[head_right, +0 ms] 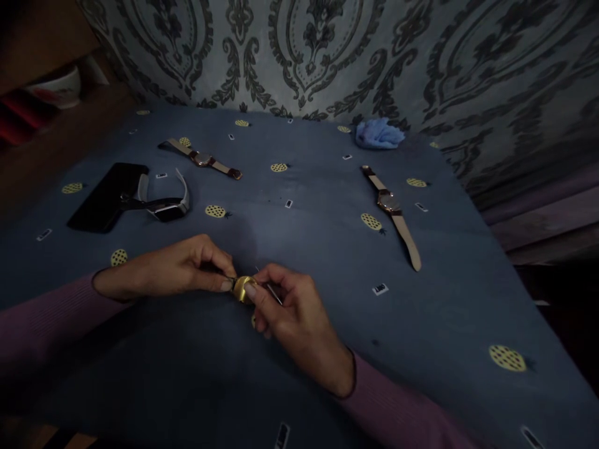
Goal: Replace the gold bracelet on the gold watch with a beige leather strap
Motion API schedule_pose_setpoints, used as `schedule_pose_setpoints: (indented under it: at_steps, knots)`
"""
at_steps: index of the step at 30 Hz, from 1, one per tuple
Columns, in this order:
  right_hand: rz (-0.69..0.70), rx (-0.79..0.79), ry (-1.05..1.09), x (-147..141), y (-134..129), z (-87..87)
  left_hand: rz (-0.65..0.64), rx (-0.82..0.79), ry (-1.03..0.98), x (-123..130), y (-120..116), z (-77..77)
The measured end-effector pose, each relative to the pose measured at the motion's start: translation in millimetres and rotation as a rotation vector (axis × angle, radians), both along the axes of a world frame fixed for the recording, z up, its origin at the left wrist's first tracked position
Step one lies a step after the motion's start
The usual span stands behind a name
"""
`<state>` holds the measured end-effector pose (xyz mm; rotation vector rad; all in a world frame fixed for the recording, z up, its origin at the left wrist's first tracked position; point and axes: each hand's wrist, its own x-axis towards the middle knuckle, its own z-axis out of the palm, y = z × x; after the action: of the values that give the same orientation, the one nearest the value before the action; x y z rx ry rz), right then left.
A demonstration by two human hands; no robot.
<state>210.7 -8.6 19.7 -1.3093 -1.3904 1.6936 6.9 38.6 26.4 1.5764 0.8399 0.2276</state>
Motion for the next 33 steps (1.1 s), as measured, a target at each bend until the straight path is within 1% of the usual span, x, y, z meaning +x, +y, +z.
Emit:
schedule_pose_setpoints:
  at_steps: [3,6,13,19,26,33]
  knots:
    - [-0.002,-0.02,0.002,0.6,0.7,-1.3,0.017,-0.012,-0.016,1.0,0.1,0.0]
    - [-0.039,-0.02,0.001,-0.2,-0.3,-2.9,0.034,-0.036,-0.021,1.5,-0.2,-0.7]
    - [-0.064,-0.029,0.01,-2.6,-2.3,-2.4,0.063,-0.132,-0.041,0.3,-1.3,-0.3]
    - [-0.049,-0.003,0.002,-2.8,-3.6,-3.4,0.077,-0.141,-0.026,1.0,-1.5,2.4]
    - [-0.024,0.026,-0.022,-2.7,-3.6,-4.8,0.097,-0.182,-0.025,2.3,-2.1,0.2]
    - [-0.019,-0.005,-0.022,-3.4,-1.4,-6.1,0.107,-0.183,0.001,2.6,-3.5,2.0]
